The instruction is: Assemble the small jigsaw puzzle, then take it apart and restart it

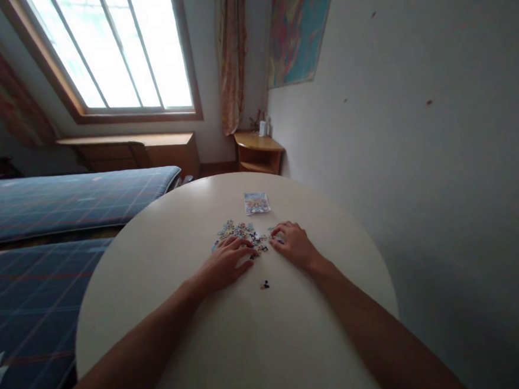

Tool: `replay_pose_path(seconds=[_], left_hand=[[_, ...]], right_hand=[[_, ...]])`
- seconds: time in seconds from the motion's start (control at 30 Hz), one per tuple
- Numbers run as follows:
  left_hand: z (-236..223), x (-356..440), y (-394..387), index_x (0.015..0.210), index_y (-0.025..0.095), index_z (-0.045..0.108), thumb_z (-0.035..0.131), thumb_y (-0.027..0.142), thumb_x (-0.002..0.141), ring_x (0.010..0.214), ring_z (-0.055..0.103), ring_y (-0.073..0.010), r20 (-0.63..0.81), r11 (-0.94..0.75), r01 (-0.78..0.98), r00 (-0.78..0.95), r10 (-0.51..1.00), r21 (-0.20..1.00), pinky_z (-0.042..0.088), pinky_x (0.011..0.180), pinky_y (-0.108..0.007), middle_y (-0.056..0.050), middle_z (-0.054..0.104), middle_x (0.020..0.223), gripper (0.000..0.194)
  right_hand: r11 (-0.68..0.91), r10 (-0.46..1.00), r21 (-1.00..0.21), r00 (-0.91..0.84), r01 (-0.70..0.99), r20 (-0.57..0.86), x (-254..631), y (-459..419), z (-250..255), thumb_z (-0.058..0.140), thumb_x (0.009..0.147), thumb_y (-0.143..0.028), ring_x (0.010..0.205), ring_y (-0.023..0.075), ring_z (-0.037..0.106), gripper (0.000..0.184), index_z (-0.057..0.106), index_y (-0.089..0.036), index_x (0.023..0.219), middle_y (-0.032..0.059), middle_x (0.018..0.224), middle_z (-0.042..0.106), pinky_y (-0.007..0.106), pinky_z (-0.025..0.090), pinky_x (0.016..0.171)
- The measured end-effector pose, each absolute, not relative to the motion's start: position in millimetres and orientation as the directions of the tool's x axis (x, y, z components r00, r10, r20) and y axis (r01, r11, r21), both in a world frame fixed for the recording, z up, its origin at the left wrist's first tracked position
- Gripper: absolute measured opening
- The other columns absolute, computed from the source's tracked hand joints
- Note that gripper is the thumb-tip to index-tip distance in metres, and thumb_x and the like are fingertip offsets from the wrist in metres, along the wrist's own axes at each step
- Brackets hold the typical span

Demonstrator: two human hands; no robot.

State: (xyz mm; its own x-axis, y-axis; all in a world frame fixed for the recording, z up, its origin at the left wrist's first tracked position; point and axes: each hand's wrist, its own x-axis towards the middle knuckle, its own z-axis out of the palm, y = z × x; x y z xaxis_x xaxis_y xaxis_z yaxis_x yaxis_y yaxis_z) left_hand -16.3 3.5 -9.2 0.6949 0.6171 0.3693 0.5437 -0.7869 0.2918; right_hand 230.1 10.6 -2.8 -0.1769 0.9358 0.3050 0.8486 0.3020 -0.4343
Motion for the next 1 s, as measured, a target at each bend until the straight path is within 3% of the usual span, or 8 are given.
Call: replay_pose_path(seconds=[0.1, 0.23, 0.47, 0.63, 0.8, 1.0], left_hand=[[-6, -18, 4, 0.112, 0.027, 0.068, 0.06, 0.029, 0.091, 0.114, 0.056, -0.0233, 0.375, -0.769, 0.543, 0.672, 0.638, 0.337, 0.041, 0.103, -0.04, -0.005, 0.065, 0.119, 0.022], [-1, -17, 1, 0.104, 0.023, 0.069, 0.062, 0.028, 0.089, 0.101, 0.062, -0.022, 0.363, -0.685, 0.566, 0.585, 0.726, 0.458, 0.046, 0.095, -0.037, -0.005, 0.071, 0.103, 0.017], [0, -1, -9, 0.097, 0.021, 0.069, 0.06, 0.029, 0.089, 0.082, 0.067, -0.0162, 0.326, -0.513, 0.461, 0.428, 0.843, 0.724, 0.049, 0.078, -0.027, -0.002, 0.074, 0.09, 0.015], [0, -3, -10, 0.086, 0.017, 0.069, 0.059, 0.027, 0.085, 0.067, 0.061, -0.0136, 0.219, -0.437, 0.464, 0.452, 0.865, 0.77, 0.045, 0.063, -0.023, -0.001, 0.071, 0.076, 0.014], [7, -15, -13, 0.082, 0.018, 0.072, 0.061, 0.028, 0.081, 0.064, 0.059, -0.0133, 0.047, -0.454, 0.553, 0.598, 0.8, 0.698, 0.041, 0.059, -0.022, -0.001, 0.07, 0.072, 0.015], [19, -16, -22, 0.084, 0.021, 0.076, 0.058, 0.027, 0.082, 0.059, 0.057, -0.0118, -0.042, -0.474, 0.623, 0.631, 0.774, 0.622, 0.039, 0.061, -0.022, 0.0, 0.071, 0.071, 0.019]], right_hand=[[0.281, 0.951, -0.556, -0.149, 0.783, 0.271, 231, 9, 0, 0.066, 0.082, -0.031, 0.094, 0.0221, 0.064, 0.013, 0.072, -0.02, 0.086, 0.0067, 0.095, 0.072, 0.035, 0.045, 0.087], [0.266, 0.964, -0.755, -0.165, 0.599, 0.209, 227, 0, 5, 0.066, 0.081, -0.036, 0.076, 0.0182, 0.066, 0.02, 0.072, -0.017, 0.084, 0.0056, 0.082, 0.074, 0.03, 0.048, 0.073], [0.276, 0.939, -0.868, -0.307, 0.412, 0.153, 210, -9, 6, 0.069, 0.079, -0.042, 0.073, 0.0169, 0.065, 0.027, 0.073, -0.016, 0.084, 0.0048, 0.08, 0.075, 0.027, 0.046, 0.068], [0.371, 0.889, -0.801, -0.428, 0.47, 0.161, 212, -11, 6, 0.069, 0.082, -0.04, 0.077, 0.0174, 0.065, 0.023, 0.074, -0.018, 0.084, 0.004, 0.082, 0.074, 0.028, 0.047, 0.071], [0.647, 0.712, -0.598, -0.656, 0.473, 0.252, 224, -16, 12, 0.076, 0.077, -0.034, 0.102, 0.0194, 0.061, 0.014, 0.075, -0.024, 0.087, 0.0038, 0.099, 0.071, 0.038, 0.038, 0.1], [0.657, 0.674, -0.563, -0.726, 0.501, 0.141, 225, -21, 16, 0.083, 0.069, -0.041, 0.119, 0.0245, 0.05, 0.023, 0.077, -0.028, 0.087, 0.0044, 0.114, 0.065, 0.045, 0.029, 0.108]])
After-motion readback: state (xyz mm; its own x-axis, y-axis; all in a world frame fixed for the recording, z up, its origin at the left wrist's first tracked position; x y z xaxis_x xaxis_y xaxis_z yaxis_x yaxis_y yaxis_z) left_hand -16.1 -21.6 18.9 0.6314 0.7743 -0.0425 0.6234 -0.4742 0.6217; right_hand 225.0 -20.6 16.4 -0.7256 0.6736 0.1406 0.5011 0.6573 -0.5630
